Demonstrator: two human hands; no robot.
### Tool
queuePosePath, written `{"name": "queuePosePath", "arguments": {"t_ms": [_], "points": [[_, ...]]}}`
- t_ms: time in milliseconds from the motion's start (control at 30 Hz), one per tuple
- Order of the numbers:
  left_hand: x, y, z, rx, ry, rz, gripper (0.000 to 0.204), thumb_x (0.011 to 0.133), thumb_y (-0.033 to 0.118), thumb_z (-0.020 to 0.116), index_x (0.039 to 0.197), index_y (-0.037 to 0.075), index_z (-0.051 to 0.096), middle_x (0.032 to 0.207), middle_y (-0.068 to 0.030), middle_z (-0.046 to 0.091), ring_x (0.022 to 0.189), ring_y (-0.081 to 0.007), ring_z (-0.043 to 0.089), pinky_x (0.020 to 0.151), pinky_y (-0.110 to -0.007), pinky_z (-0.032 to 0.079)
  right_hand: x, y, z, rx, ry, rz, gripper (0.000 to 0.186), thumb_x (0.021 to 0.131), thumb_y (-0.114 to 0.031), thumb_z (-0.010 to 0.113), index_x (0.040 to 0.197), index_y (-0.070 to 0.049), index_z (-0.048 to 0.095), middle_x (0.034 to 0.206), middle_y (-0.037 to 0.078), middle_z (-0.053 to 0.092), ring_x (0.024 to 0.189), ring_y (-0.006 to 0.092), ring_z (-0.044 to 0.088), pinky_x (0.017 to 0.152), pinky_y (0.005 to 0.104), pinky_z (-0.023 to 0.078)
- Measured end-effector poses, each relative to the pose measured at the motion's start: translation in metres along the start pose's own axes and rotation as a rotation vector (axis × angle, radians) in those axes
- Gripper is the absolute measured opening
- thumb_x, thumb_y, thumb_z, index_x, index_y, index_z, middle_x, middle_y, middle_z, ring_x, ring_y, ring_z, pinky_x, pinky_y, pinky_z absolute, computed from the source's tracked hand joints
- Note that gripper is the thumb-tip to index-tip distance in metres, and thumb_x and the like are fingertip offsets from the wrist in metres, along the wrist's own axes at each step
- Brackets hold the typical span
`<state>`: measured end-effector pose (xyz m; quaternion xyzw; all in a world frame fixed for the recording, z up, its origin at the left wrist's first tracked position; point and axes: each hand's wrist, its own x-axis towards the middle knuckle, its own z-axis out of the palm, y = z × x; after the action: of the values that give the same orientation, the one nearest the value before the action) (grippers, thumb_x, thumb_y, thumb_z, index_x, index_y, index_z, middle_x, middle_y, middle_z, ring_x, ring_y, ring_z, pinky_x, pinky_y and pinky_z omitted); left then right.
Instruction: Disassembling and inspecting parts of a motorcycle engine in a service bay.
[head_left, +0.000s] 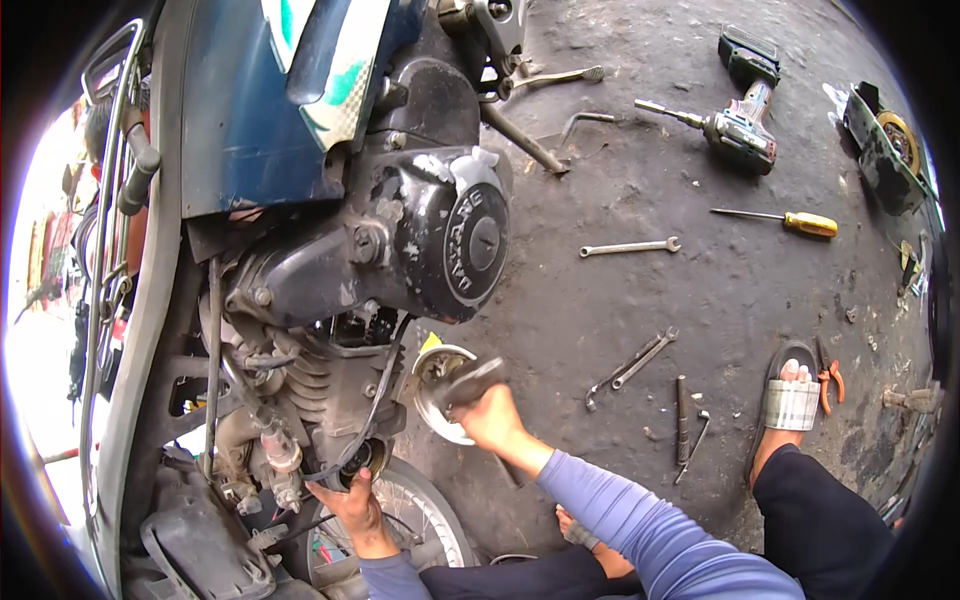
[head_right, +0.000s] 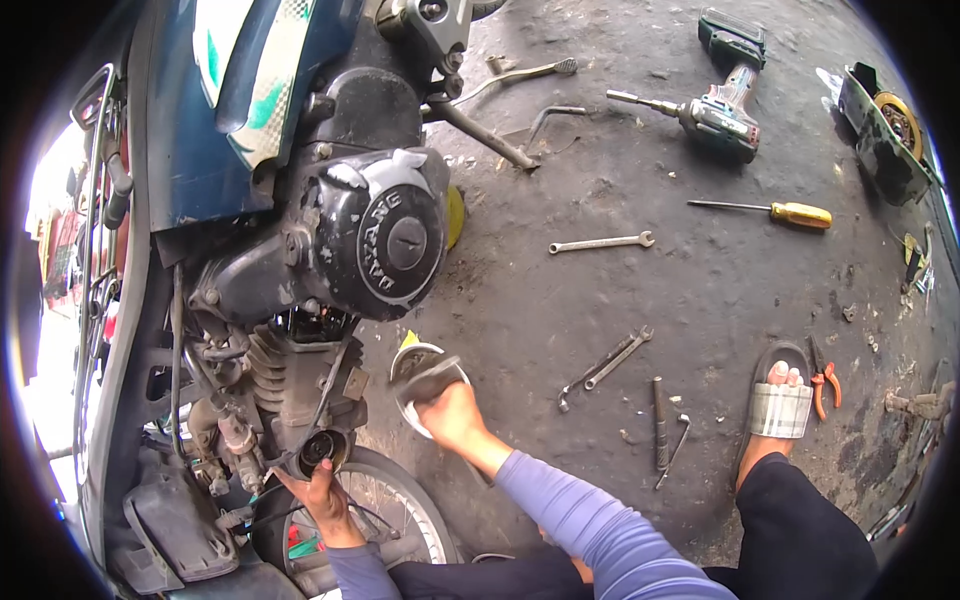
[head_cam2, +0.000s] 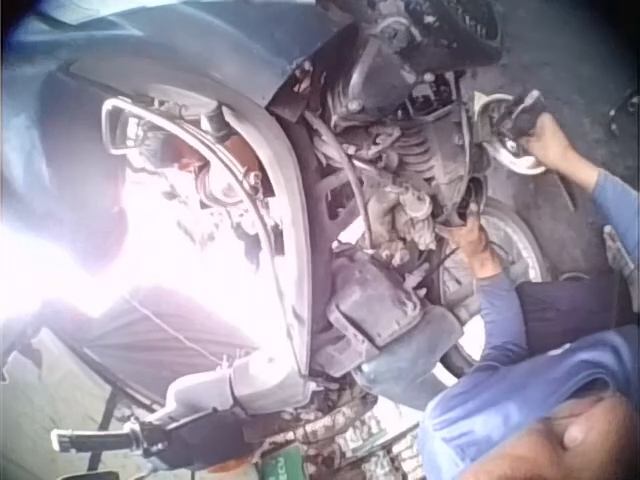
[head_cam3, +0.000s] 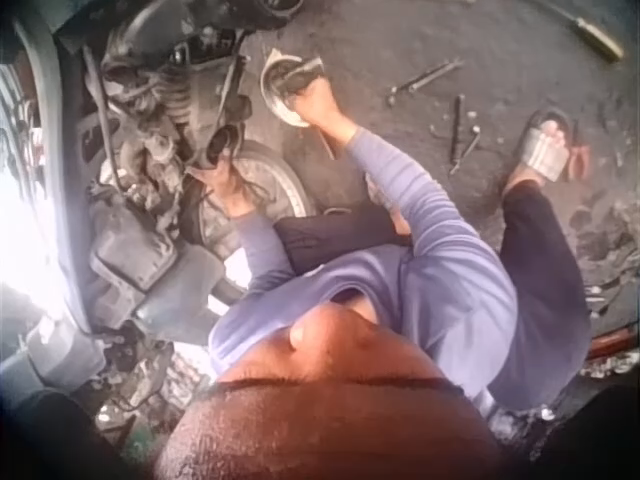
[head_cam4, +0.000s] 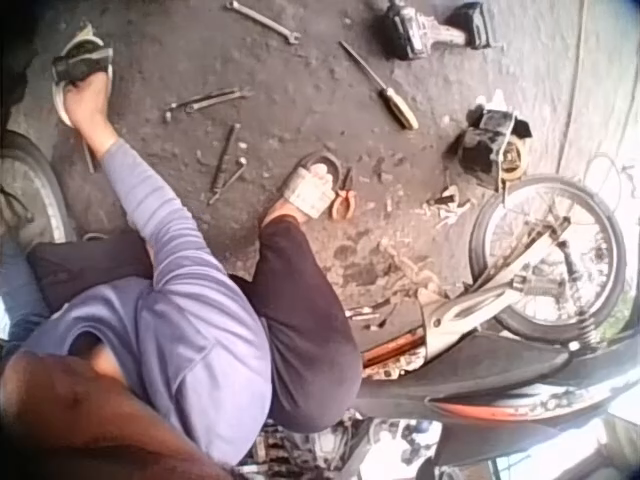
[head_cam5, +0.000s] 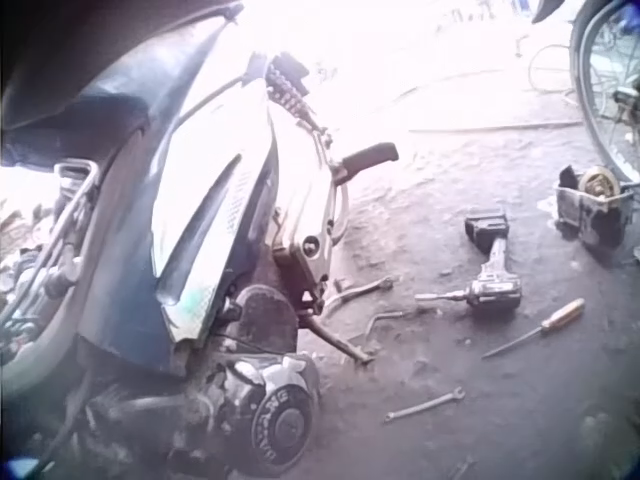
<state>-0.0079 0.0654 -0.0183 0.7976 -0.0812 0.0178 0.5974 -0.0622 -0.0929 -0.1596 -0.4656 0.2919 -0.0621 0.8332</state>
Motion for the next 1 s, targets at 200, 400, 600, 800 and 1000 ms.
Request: {"name": "queuePosePath", "arguments": {"t_ms": [200,400,600,800,1000], "points": [[0.005,-0.018,-0.023,0.151,0.008,0.119,0.092,0.068,-0.010,0.058,0.141,0.000,0.003,0.123,-0.0191,0.045,0.106,-0.0273,0.054,0.098,-0.040,0.039,-0.008,-0.021,0.004,-0.046,-0.114,-0.126,0.023,0.070,-0.006,0.059,0.091,0.002,0.066,0.085,0.015,0.068,0.081,0.0214,0.065,0.074,0.0330,0.049],[-0.002,0.015,0.016,0.025,-0.121,0.011,0.096,0.069,-0.006,0.067,0.136,-0.012,-0.002,0.129,-0.0218,0.036,0.114,-0.0273,0.044,0.103,-0.039,0.028,-0.001,0.013,0.013,-0.088,0.021,-0.178,0.025,0.069,-0.008,0.061,0.092,0.000,0.065,0.083,0.017,0.067,0.081,0.0247,0.065,0.074,0.0337,0.050],[0.000,0.001,-0.002,0.003,-0.003,-0.032,0.102,0.066,-0.007,0.068,0.137,-0.011,-0.006,0.129,-0.0223,0.035,0.115,-0.0290,0.044,0.104,-0.041,0.029,-0.003,0.001,0.013,0.012,0.113,-0.464,0.021,0.070,-0.008,0.059,0.087,0.003,0.065,0.075,0.016,0.066,0.069,0.0266,0.064,0.067,0.0341,0.050],[-0.003,0.006,0.001,0.019,-0.005,-0.024,0.103,0.066,-0.008,0.068,0.138,-0.008,-0.006,0.128,-0.0220,0.036,0.113,-0.0286,0.046,0.103,-0.039,0.030,-0.010,-0.005,0.006,0.076,0.046,-0.083,0.025,0.070,-0.007,0.059,0.093,0.000,0.065,0.084,0.018,0.066,0.078,0.0261,0.064,0.074,0.0330,0.049],[-0.006,0.017,0.016,0.019,-0.039,0.008,0.101,0.070,-0.004,0.068,0.139,-0.008,-0.006,0.124,-0.0188,0.040,0.108,-0.0269,0.048,0.101,-0.037,0.031,0.001,-0.002,0.003,0.232,0.183,0.048,0.025,0.070,-0.009,0.061,0.094,-0.002,0.066,0.086,0.020,0.066,0.084,0.0278,0.066,0.075,0.0339,0.050]]}}
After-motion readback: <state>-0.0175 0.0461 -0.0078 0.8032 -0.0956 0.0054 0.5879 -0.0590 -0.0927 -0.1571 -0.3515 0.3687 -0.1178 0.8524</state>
